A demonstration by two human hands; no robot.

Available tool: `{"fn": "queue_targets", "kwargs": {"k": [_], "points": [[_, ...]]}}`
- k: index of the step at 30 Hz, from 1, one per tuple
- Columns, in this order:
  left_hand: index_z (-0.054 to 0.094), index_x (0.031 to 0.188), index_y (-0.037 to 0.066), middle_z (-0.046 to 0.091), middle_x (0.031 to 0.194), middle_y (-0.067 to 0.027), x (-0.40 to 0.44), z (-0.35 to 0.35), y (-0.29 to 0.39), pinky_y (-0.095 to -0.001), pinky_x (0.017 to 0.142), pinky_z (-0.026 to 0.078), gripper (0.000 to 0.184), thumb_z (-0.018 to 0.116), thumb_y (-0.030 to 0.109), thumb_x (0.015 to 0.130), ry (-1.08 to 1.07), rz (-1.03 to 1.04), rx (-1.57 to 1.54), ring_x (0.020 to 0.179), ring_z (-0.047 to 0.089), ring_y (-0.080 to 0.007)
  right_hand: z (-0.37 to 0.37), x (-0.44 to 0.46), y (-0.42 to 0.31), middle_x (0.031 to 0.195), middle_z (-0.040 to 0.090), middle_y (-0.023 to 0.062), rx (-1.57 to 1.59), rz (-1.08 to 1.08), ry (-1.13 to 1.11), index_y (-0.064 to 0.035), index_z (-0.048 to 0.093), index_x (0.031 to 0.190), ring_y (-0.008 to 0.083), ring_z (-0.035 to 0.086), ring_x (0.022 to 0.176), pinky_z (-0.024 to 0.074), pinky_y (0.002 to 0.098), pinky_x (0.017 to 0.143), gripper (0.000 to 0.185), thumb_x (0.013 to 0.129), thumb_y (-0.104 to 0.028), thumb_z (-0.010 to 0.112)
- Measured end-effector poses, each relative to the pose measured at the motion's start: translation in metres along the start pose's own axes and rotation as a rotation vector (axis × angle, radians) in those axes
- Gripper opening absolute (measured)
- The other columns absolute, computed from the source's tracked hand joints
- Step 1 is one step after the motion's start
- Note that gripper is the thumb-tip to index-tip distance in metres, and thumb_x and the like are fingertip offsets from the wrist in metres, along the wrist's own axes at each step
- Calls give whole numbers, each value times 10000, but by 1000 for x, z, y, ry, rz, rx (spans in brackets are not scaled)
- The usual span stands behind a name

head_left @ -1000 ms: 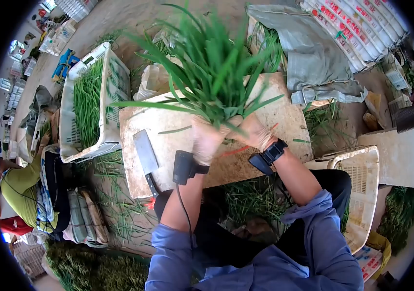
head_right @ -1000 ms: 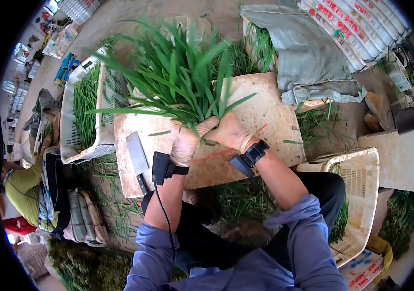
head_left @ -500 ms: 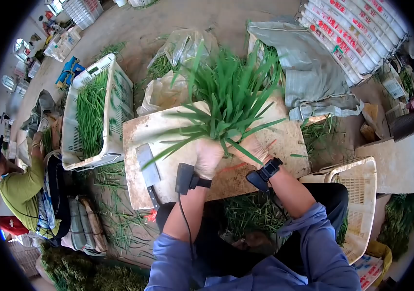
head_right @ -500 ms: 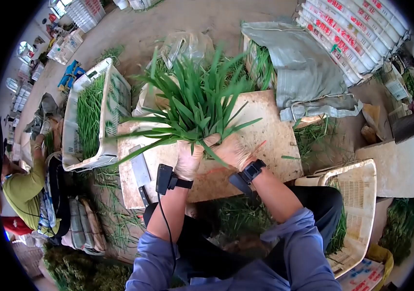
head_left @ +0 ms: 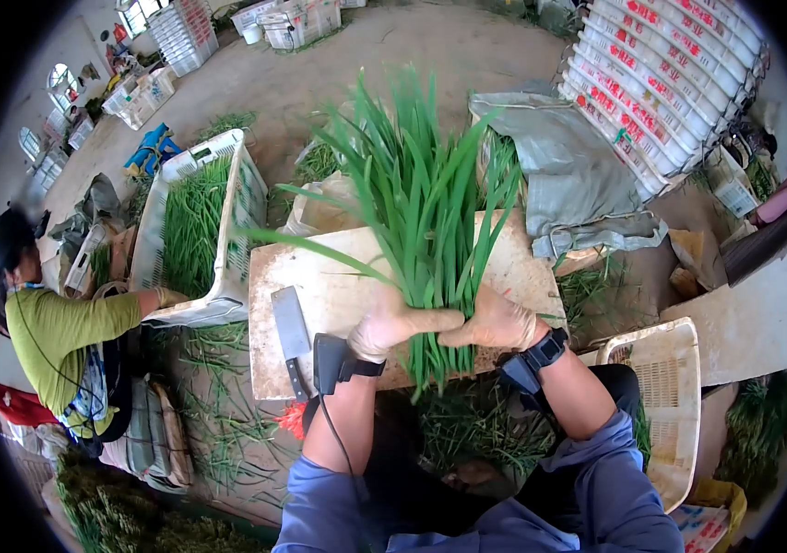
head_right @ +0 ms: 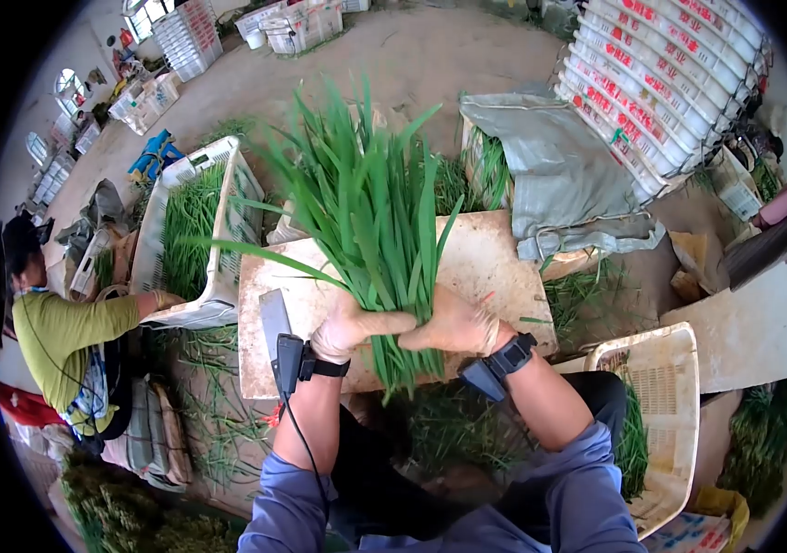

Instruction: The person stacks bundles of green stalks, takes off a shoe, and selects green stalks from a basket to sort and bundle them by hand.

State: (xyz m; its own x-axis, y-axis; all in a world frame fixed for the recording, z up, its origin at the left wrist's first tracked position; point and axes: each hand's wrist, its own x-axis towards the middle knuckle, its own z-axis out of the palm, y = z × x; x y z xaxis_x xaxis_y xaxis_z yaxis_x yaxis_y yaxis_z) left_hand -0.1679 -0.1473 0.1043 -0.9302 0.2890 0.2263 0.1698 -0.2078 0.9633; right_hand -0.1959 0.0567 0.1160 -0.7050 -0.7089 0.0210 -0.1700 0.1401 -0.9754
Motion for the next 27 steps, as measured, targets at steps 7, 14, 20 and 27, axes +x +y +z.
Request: {"fn": "queue_targets", "kwargs": {"k": [7, 14, 20, 27], "points": [[495, 1511, -20, 689, 1330, -187, -51, 56, 4, -434, 1156, 441, 831, 797, 21, 738, 6, -256, -432, 1282, 629, -328, 22, -66, -14, 1254, 683, 80, 123, 40, -104, -10, 564, 1443, 221, 602, 1204, 475, 346, 1063, 744, 783, -184, 861], [645, 1292, -49, 771, 1053, -163, -100, 99, -13, -416, 1036, 534, 582, 801, 53, 741, 95, -262, -471, 1112, 713, -322, 11, -132, -7, 1188, 717, 151, -373, 219, -250, 1, 621, 1345, 244, 661, 1141, 501, 359, 1011, 735, 876, -534, 805], [707, 1070, -49, 757, 954, -152, -138, 118, -28, -404, 845, 605, 253, 742, 89, 861, 187, -329, -590, 895, 740, -280, 9, -186, -14, 1136, 731, 110, -428, 310, 224, 15, 664, 1289, 191, 678, 1059, 534, 331, 939, 599, 926, -441, 801], [700, 1067, -6, 725, 938, -111, -153, 92, -35, -389, 786, 594, 238, 732, 135, 877, 577, -245, -631, 838, 707, -250, 65, -232, 20, 1209, 713, 142, 62, 134, 366, 42, 586, 1354, 179, 681, 1072, 546, 319, 978, 507, 1039, -339, 700]]}}
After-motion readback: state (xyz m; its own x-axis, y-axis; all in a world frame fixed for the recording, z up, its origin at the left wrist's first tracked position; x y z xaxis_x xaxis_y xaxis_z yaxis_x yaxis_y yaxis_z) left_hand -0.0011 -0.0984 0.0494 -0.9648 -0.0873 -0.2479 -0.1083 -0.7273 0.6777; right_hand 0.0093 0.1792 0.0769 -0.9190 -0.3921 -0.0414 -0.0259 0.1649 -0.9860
